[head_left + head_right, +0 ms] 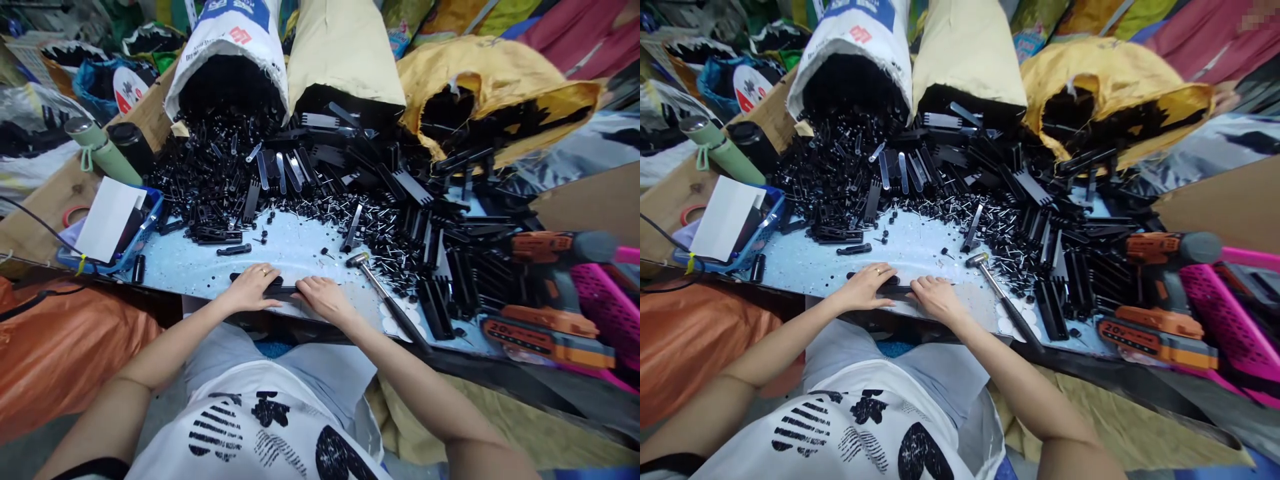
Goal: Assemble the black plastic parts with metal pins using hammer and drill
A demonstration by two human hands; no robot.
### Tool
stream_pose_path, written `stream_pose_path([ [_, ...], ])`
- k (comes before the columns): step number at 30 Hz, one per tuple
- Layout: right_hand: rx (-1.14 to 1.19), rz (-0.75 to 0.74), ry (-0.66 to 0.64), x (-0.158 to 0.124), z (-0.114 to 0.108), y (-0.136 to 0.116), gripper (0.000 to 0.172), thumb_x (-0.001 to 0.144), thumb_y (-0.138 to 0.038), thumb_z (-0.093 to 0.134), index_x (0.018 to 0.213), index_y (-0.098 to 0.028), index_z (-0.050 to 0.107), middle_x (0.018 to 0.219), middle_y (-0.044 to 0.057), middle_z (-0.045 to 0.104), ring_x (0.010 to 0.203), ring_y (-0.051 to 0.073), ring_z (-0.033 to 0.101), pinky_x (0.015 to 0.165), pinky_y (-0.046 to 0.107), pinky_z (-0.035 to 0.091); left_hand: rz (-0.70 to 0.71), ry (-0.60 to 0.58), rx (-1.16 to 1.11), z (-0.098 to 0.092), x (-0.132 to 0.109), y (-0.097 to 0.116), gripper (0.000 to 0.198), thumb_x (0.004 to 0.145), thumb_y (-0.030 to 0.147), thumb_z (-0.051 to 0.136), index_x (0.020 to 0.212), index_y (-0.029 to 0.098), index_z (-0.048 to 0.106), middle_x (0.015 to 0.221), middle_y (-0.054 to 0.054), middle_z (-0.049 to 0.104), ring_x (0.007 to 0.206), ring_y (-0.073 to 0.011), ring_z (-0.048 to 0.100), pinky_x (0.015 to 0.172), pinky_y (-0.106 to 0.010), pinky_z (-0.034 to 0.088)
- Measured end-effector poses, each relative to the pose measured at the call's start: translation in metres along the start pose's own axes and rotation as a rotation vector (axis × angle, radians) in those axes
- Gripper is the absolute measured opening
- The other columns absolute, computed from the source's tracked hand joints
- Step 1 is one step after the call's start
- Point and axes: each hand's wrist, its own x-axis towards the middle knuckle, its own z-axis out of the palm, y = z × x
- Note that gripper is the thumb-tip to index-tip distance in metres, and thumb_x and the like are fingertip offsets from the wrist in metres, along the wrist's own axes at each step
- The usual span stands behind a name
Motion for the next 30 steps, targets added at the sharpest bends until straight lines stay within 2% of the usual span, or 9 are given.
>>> stream_pose_path([
  [8, -0.131, -0.036, -0.033, -0.015, -0.032, 0.008, 0.03, 0.097, -0.038, 0.033, 0.095, -0.017, 0.055, 0.084, 0.007, 0.057, 0.075, 0.017, 0.053, 0.061, 0.028, 0.028, 0.004, 0.053, -0.099, 0.021, 0.011, 0.003, 0.054, 0.079, 0.057, 0.056, 0.114, 0.017, 0.052, 0.105, -0.01, 0.064, 0.097, -0.0243, 0.061, 0.082, -0.034, 0.047],
  [11, -0.097, 0.006, -0.016, -0.029, -0.023, 0.025, 0.032, 0.096, -0.041, 0.036, 0.09, -0.017, 0.057, 0.081, 0.006, 0.058, 0.075, 0.017, 0.053, 0.063, 0.028, 0.03, -0.032, 0.06, -0.066, 0.013, 0.027, -0.009, 0.052, 0.085, 0.052, 0.05, 0.124, 0.018, 0.046, 0.115, -0.011, 0.059, 0.107, -0.0239, 0.055, 0.089, -0.035, 0.045],
  [14, -0.05, 0.074, 0.037, -0.033, -0.01, 0.047, 0.035, 0.094, -0.045, 0.038, 0.096, -0.018, 0.06, 0.089, 0.008, 0.061, 0.083, 0.019, 0.054, 0.07, 0.029, 0.034, -0.298, 0.112, 0.074, 0.005, 0.055, -0.037, 0.037, 0.091, 0.034, 0.045, 0.122, 0.015, 0.049, 0.112, -0.014, 0.058, 0.106, -0.0245, 0.054, 0.089, -0.036, 0.043],
  [16, -0.046, 0.169, 0.106, -0.022, -0.003, 0.061, 0.036, 0.094, -0.043, 0.038, 0.11, -0.017, 0.058, 0.104, 0.01, 0.06, 0.092, 0.022, 0.053, 0.076, 0.031, 0.036, -0.408, 0.083, 0.122, 0.003, 0.073, -0.055, 0.025, 0.088, 0.023, 0.049, 0.108, 0.011, 0.058, 0.102, -0.015, 0.061, 0.097, -0.0248, 0.057, 0.084, -0.035, 0.045],
  [19, -0.045, 0.352, 0.139, 0.007, 0.008, 0.08, 0.034, 0.093, -0.033, 0.04, 0.12, -0.016, 0.053, 0.112, 0.013, 0.057, 0.095, 0.024, 0.052, 0.076, 0.032, 0.039, -0.406, 0.048, 0.112, 0.003, 0.084, -0.064, 0.017, 0.085, 0.012, 0.047, 0.092, 0.01, 0.063, 0.093, -0.013, 0.063, 0.09, -0.0225, 0.06, 0.082, -0.032, 0.046],
  [21, 0.007, 0.424, 0.083, 0.024, 0.017, 0.093, 0.029, 0.092, -0.026, 0.042, 0.114, -0.017, 0.058, 0.104, 0.013, 0.058, 0.093, 0.023, 0.053, 0.075, 0.031, 0.041, -0.407, 0.116, 0.081, 0.001, 0.075, -0.058, 0.02, 0.087, 0.012, 0.044, 0.096, 0.011, 0.062, 0.097, -0.012, 0.064, 0.092, -0.0212, 0.06, 0.084, -0.032, 0.045],
  [23, 0.125, 0.446, 0.065, 0.031, 0.026, 0.102, 0.023, 0.089, -0.021, 0.044, 0.104, -0.016, 0.061, 0.097, 0.012, 0.059, 0.09, 0.022, 0.055, 0.075, 0.03, 0.043, -0.406, 0.281, -0.029, -0.002, 0.054, -0.045, 0.021, 0.089, 0.015, 0.044, 0.102, 0.014, 0.061, 0.099, -0.01, 0.064, 0.092, -0.0197, 0.06, 0.084, -0.031, 0.046],
  [26, 0.445, 0.442, 0.2, 0.024, 0.032, 0.101, 0.015, 0.083, -0.025, 0.055, 0.093, -0.016, 0.062, 0.091, 0.008, 0.062, 0.082, 0.019, 0.059, 0.075, 0.03, 0.046, -0.426, 0.542, -0.293, 0.0, 0.012, -0.019, 0.018, 0.088, 0.02, 0.048, 0.098, 0.017, 0.062, 0.09, -0.006, 0.067, 0.079, -0.0157, 0.062, 0.075, -0.028, 0.049],
  [30, 0.932, 0.451, 0.365, 0.006, 0.024, 0.074, 0.029, 0.075, -0.042, 0.066, 0.09, -0.017, 0.06, 0.083, 0.005, 0.065, 0.072, 0.016, 0.062, 0.069, 0.03, 0.05, -0.48, 0.628, -0.45, 0.017, -0.026, 0.01, 0.019, 0.088, 0.022, 0.048, 0.097, 0.017, 0.063, 0.087, -0.005, 0.068, 0.074, -0.0141, 0.063, 0.07, -0.026, 0.051],
])
